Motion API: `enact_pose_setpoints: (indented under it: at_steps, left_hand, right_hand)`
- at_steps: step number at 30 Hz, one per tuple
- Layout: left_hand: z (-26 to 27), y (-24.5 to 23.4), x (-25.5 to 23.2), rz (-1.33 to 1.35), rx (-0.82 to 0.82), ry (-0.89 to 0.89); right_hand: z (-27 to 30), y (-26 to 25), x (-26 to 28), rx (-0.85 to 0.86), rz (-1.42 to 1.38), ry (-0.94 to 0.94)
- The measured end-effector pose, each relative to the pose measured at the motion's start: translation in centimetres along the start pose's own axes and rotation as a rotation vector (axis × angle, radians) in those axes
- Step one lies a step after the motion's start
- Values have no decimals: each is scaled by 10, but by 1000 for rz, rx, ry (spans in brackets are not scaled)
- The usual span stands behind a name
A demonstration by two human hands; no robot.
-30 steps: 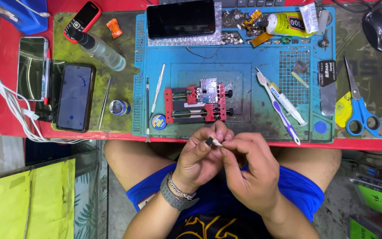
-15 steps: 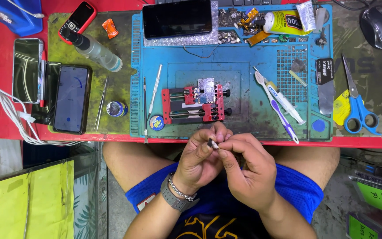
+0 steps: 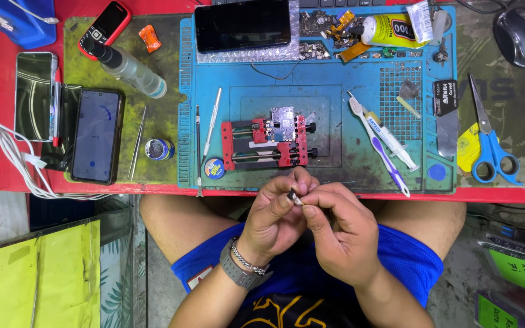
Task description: The person works on a small circuit board clamped in a red holder on a cluttered workbench. They use a soldering iron, a toothbrush, and a syringe-like tool to clean and apply substances to the board. They also handle a small black component and a card-like object.
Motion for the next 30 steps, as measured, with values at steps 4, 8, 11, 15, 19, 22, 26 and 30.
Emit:
enact_pose_setpoints:
  at_steps: [4, 8, 11, 15, 19, 22, 26, 30]
  left_hand:
    - [1, -2, 0, 22, 11, -6]
    - [2, -11, 0, -5, -18, -24]
    - [4, -16, -3, -32, -34, -30]
    - [5, -13, -13, -60, -66, -99]
    - [11, -36, -8, -50, -181, -79]
    - [1, -34, -25, -204, -223, -84]
    - [-29, -9, -75, -1303, 69, 126]
    - [-45, -4, -84, -2221, 437, 367]
  right_hand:
    - [-1, 0, -1, 14, -5, 1]
    - [-2, -1, -5, 53, -43, 33]
    - [-2, -2, -11, 47, -98, 53]
    - [2, -5, -33, -28, -191, 148]
    - [-2, -1, -48, -111, -291, 75]
    - [-1, -7, -58, -130, -251, 82]
    - [5, -25, -86, -165, -164, 116]
    - [18, -37, -109, -227, -148, 193]
Point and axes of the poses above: each hand's wrist, its own z-axis away from the middle knuckle, its own y-axis out of the palm, x = y × z, the point moved 5 cm from there along -z, towards the middle knuckle, and after that the axes turned 9 degrees about y, right-handed, at the moved point
